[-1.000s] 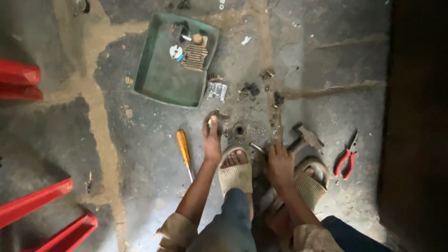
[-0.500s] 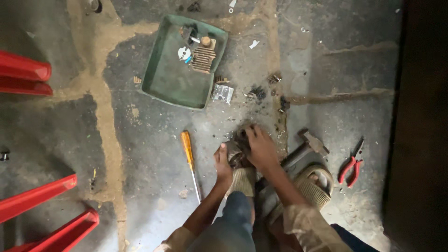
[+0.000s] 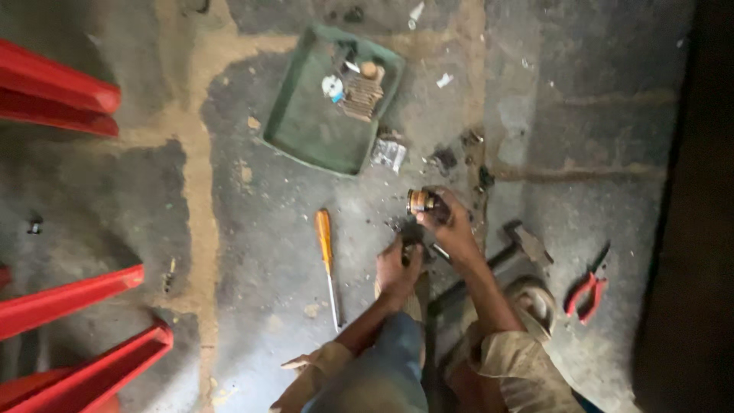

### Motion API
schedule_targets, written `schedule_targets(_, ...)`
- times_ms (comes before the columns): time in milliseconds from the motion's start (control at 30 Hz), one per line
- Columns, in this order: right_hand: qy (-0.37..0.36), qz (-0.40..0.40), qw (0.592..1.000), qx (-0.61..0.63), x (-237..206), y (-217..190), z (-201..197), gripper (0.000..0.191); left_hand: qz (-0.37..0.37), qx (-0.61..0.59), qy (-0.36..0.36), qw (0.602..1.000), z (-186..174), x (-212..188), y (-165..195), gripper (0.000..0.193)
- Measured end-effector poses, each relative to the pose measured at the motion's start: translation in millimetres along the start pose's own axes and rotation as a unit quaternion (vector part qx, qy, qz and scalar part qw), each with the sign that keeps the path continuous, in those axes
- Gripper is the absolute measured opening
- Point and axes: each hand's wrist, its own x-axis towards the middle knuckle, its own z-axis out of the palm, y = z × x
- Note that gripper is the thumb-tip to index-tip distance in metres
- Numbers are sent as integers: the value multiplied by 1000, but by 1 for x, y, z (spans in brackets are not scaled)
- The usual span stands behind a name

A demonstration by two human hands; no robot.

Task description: The person uses a hammer to strike a small cylindrical object on the floor, then picks up an electrical component and uses pliers to strip and adjust wires. The person places the component in a green tray and continues manipulating wires.

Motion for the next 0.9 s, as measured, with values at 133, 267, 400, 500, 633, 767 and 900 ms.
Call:
schedule_targets(133, -24, -6, 1000, 0, 33, -17, 30, 55, 34, -29, 3, 999, 2, 3, 2, 31)
schedule_targets(267, -32, -12, 999, -25, 79, -30, 75, 56, 12, -30, 5, 999, 7, 5, -3, 25)
schedule_targets(400, -4, -91, 989, -117, 118, -28, 100, 50, 29, 24, 8, 999, 8, 7, -4, 27)
schedule_targets(500, 40, -73, 992, -97, 115, -23, 87, 39, 26, -21, 11, 999, 8, 8, 0, 26)
schedule_targets(633, 117, -78, 979, -150, 45, -8, 24, 37, 15, 23, 8, 1000, 10, 7, 2, 30)
schedule_targets(767, 298, -80, 824, -476, -69, 3, -43, 46, 12, 34, 6, 999, 10, 6, 3, 34)
schedule_targets(900, 336, 79, 717, -606, -152, 21, -76, 47, -5, 17, -3, 1000, 12, 7, 6, 31)
